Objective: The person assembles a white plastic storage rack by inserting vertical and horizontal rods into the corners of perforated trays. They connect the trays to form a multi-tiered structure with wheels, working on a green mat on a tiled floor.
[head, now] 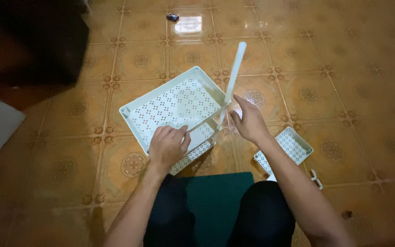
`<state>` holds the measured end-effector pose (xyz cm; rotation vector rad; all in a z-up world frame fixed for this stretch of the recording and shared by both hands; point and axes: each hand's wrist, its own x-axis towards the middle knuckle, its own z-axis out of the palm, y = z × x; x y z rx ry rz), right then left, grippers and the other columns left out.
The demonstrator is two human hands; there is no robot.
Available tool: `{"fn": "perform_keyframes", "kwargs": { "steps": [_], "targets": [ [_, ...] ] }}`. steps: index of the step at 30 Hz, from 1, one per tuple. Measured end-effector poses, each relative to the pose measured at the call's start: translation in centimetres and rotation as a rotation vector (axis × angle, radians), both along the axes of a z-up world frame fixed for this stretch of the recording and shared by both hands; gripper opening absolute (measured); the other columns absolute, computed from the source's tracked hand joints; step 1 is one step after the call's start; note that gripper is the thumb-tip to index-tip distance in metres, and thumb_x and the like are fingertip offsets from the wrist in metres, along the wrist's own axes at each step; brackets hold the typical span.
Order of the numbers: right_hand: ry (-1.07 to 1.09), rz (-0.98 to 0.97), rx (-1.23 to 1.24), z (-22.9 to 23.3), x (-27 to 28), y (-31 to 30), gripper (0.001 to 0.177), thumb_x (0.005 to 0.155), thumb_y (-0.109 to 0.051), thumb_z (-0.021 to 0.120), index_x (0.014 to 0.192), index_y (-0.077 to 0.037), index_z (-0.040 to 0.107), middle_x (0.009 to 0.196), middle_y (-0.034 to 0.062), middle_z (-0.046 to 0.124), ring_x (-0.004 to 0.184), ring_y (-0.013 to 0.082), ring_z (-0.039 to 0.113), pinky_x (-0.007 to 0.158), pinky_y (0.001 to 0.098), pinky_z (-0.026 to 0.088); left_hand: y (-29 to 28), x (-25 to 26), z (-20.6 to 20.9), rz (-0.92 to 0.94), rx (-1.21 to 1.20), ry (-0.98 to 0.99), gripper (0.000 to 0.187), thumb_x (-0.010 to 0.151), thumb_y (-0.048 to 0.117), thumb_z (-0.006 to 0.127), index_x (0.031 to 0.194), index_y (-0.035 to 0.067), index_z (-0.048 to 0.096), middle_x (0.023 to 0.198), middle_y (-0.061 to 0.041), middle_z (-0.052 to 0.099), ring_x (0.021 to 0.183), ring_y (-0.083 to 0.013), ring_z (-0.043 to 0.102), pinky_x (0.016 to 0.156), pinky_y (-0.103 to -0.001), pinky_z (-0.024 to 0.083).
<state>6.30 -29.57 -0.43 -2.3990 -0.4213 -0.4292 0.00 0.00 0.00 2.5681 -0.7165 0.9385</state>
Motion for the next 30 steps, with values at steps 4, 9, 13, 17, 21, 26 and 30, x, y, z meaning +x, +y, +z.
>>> {"fn": "perform_keyframes", "kwargs": {
  "steps": [4,9,13,17,21,26,30],
  "targets": [
    [0.171,-0.075,0.088,3.0,-2.1,1.1,0.038,0.096,-0.022,0.068,0.124,0.002,0.064,0.12,0.0223,0.067,0.107,0.035,0.07,0.087,0.0431,0.057,1.4,-0.8,1.1,-0.043,0.022,0.018,0.017,0.093,0.023,0.075,0.082,0.01,0.079,0.071,-0.003,0.075,0.065,-0.0154,0.062,0.071,-0.032,0.047],
    [0.098,0.013,0.062,5.2,-5.9,2.0,0.026,0.094,-0.023,0.069,0.101,0.002,0.07,0.101,0.0166,0.068,0.084,0.0311,0.074,0.075,0.041,0.058,3.5,-1.8,2.1,-0.068,0.022,-0.014,0.031,0.089,0.023,0.077,0.061,0.011,0.071,0.061,-0.004,0.069,0.064,-0.0192,0.06,0.068,-0.034,0.047],
    [0.167,0.016,-0.023,6.1,-8.7,3.3,0.031,0.094,-0.028,0.075,0.098,0.002,0.07,0.095,0.0156,0.069,0.085,0.0307,0.072,0.074,0.041,0.058,5.2,-1.0,2.5,-0.194,0.004,0.021,0.027,0.087,0.019,0.077,0.062,0.012,0.07,0.061,-0.004,0.067,0.059,-0.0175,0.057,0.065,-0.034,0.045],
    [0.158,0.098,0.06,6.9,-11.2,4.2,0.024,0.092,-0.022,0.073,0.108,-0.004,0.073,0.101,0.0134,0.071,0.085,0.0292,0.073,0.071,0.039,0.059,6.2,-1.0,2.4,-0.155,-0.017,-0.02,0.023,0.085,0.017,0.078,0.064,0.01,0.07,0.063,-0.004,0.068,0.064,-0.0205,0.06,0.067,-0.035,0.046],
    [0.087,0.109,0.097,7.1,-11.9,4.8,0.023,0.091,-0.018,0.074,0.11,-0.004,0.072,0.106,0.0136,0.072,0.088,0.032,0.072,0.071,0.0389,0.058,4.4,-1.5,1.8,-0.127,0.014,-0.047,0.01,0.09,0.018,0.076,0.083,0.01,0.075,0.085,-0.007,0.074,0.08,-0.0202,0.066,0.075,-0.036,0.05],
    [0.111,0.07,0.089,6.8,-12.1,5.0,0.022,0.092,-0.018,0.074,0.11,-0.005,0.073,0.102,0.0137,0.072,0.087,0.0326,0.071,0.072,0.0406,0.057,-1.7,-3.6,0.6,-0.219,-0.118,0.123,0.017,0.094,0.021,0.073,0.106,0.009,0.076,0.101,-0.008,0.074,0.092,-0.0237,0.069,0.086,-0.038,0.054],
    [0.197,0.056,0.151,6.5,-12.0,4.9,0.022,0.091,-0.015,0.073,0.111,-0.005,0.071,0.101,0.0149,0.071,0.086,0.0331,0.071,0.072,0.0409,0.057,-5.2,-4.4,1.2,-0.263,-0.187,0.256,0.029,0.091,0.02,0.071,0.116,0.005,0.075,0.103,-0.011,0.075,0.092,-0.0282,0.069,0.084,-0.039,0.053]
  ]
}}
